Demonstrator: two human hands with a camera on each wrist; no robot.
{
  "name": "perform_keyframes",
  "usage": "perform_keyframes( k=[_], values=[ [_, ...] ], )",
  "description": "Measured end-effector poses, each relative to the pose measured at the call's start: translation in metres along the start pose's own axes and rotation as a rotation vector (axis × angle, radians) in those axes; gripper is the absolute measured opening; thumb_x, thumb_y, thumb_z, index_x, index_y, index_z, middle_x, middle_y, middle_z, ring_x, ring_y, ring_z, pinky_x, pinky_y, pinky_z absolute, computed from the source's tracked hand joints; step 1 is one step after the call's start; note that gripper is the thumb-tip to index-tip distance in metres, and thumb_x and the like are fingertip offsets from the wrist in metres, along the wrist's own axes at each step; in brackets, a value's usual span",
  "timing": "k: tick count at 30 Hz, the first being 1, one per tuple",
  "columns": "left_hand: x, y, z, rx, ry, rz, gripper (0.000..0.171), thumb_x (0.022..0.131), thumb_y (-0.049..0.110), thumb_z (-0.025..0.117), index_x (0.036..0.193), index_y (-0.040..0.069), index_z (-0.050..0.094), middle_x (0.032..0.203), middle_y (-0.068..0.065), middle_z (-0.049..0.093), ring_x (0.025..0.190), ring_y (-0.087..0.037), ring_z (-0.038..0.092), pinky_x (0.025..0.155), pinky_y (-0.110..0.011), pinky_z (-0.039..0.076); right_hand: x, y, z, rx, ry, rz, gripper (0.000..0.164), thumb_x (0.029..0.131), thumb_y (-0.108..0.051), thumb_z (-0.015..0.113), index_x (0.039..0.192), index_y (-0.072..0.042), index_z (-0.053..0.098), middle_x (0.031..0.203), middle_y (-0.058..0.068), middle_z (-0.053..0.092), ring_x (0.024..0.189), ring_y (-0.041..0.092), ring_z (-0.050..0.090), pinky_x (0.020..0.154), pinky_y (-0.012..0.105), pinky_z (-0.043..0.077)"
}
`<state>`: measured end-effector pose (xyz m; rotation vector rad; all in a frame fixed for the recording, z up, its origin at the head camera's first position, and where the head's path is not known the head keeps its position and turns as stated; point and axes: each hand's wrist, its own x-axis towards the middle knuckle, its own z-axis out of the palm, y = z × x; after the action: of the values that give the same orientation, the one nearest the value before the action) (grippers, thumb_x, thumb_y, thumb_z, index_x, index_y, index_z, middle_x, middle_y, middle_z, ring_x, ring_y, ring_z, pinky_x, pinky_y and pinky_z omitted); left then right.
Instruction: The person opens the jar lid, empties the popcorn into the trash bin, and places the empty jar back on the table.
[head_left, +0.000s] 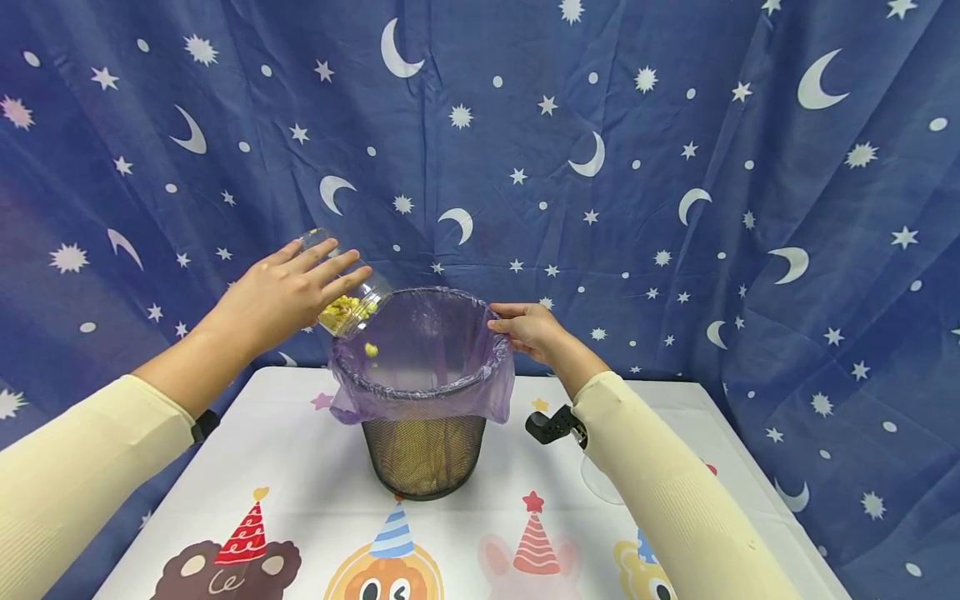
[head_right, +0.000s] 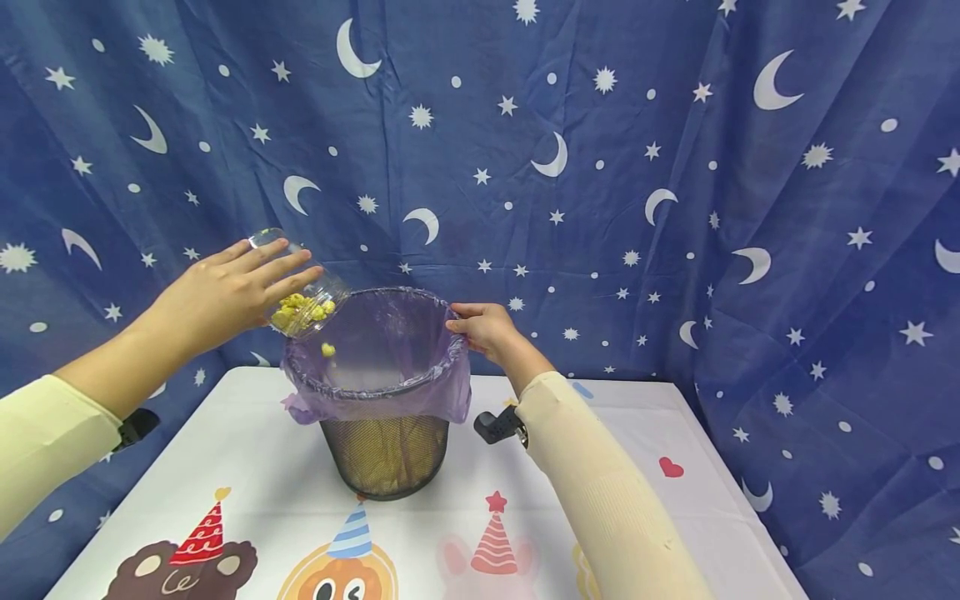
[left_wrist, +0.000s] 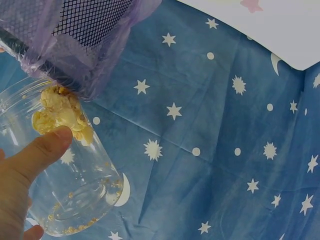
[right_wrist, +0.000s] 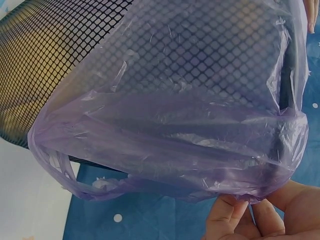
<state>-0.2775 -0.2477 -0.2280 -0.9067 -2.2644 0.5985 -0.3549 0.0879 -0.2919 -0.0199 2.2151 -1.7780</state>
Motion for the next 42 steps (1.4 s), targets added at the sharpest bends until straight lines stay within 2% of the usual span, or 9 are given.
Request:
perform_keyframes(
  k=[3, 11, 16, 21, 26, 36, 42],
  values=[
    [-0.0001, -0.0004, 0.0001, 0.007, 0.005, 0.003, 0.089, 0.067, 0.009, 0.089, 0.145, 0.012, 0.048, 0.147, -0.014, 0.048, 0.135, -0.036, 0.047, 0.111, -0.054, 0.043, -0.0002, -0.0003, 0.0002, 0.001, 0.000, -0.005, 0.047, 0.096, -0.009, 0.063, 0.142, -0.012, 0.054, 0.143, 0.009, 0.054, 0.110, 0.014, 0.058, 0.064, 0.015, 0.050],
    [0.0013, -0.0007, -0.0015, 0.018, -0.020, 0.005, 0.087, 0.071, 0.005, 0.087, 0.147, 0.013, 0.046, 0.150, -0.014, 0.045, 0.138, -0.036, 0.043, 0.114, -0.053, 0.039, 0.0002, -0.0012, 0.0000, 0.006, 0.004, 0.000, 0.046, 0.096, -0.009, 0.064, 0.141, -0.013, 0.055, 0.143, 0.009, 0.055, 0.108, 0.013, 0.057, 0.060, 0.014, 0.048],
    [0.0013, -0.0008, -0.0006, 0.017, 0.013, 0.008, 0.082, 0.073, 0.000, 0.084, 0.145, 0.012, 0.048, 0.149, -0.014, 0.047, 0.136, -0.036, 0.045, 0.113, -0.053, 0.040, 0.0002, -0.0016, -0.0002, 0.003, 0.004, 0.001, 0.046, 0.096, -0.009, 0.064, 0.141, -0.013, 0.055, 0.143, 0.009, 0.055, 0.114, 0.015, 0.057, 0.060, 0.014, 0.047],
    [0.0021, 0.0000, -0.0006, 0.012, 0.027, 0.013, 0.080, 0.074, -0.007, 0.080, 0.145, 0.012, 0.048, 0.149, -0.014, 0.047, 0.136, -0.036, 0.045, 0.112, -0.054, 0.041, 0.0005, -0.0011, -0.0003, 0.000, 0.007, 0.001, 0.046, 0.096, -0.009, 0.064, 0.141, -0.013, 0.055, 0.142, 0.009, 0.055, 0.108, 0.013, 0.057, 0.060, 0.014, 0.047],
    [0.0038, 0.0022, -0.0019, 0.021, -0.001, 0.013, 0.085, 0.073, -0.015, 0.078, 0.147, 0.013, 0.046, 0.151, -0.014, 0.044, 0.138, -0.036, 0.042, 0.114, -0.054, 0.039, 0.0008, -0.0003, 0.0000, 0.000, 0.008, -0.001, 0.046, 0.096, -0.009, 0.064, 0.141, -0.012, 0.055, 0.142, 0.009, 0.056, 0.107, 0.013, 0.057, 0.060, 0.014, 0.047],
    [0.0051, 0.0035, -0.0020, 0.087, -0.011, 0.058, 0.091, 0.069, -0.015, 0.081, 0.147, 0.013, 0.045, 0.152, -0.014, 0.043, 0.140, -0.035, 0.040, 0.116, -0.053, 0.037, 0.0015, 0.0010, -0.0003, 0.005, 0.004, 0.001, 0.046, 0.096, -0.008, 0.063, 0.141, -0.012, 0.055, 0.142, 0.009, 0.055, 0.119, 0.016, 0.055, 0.069, 0.018, 0.048],
    [0.0064, 0.0046, -0.0017, 0.179, -0.004, 0.114, 0.095, 0.066, -0.009, 0.085, 0.149, 0.015, 0.044, 0.153, -0.013, 0.041, 0.141, -0.033, 0.039, 0.118, -0.051, 0.035, 0.0019, 0.0009, -0.0001, 0.013, 0.005, 0.003, 0.046, 0.096, -0.008, 0.063, 0.141, -0.012, 0.055, 0.143, 0.009, 0.055, 0.117, 0.016, 0.056, 0.069, 0.017, 0.049]
  ],
)
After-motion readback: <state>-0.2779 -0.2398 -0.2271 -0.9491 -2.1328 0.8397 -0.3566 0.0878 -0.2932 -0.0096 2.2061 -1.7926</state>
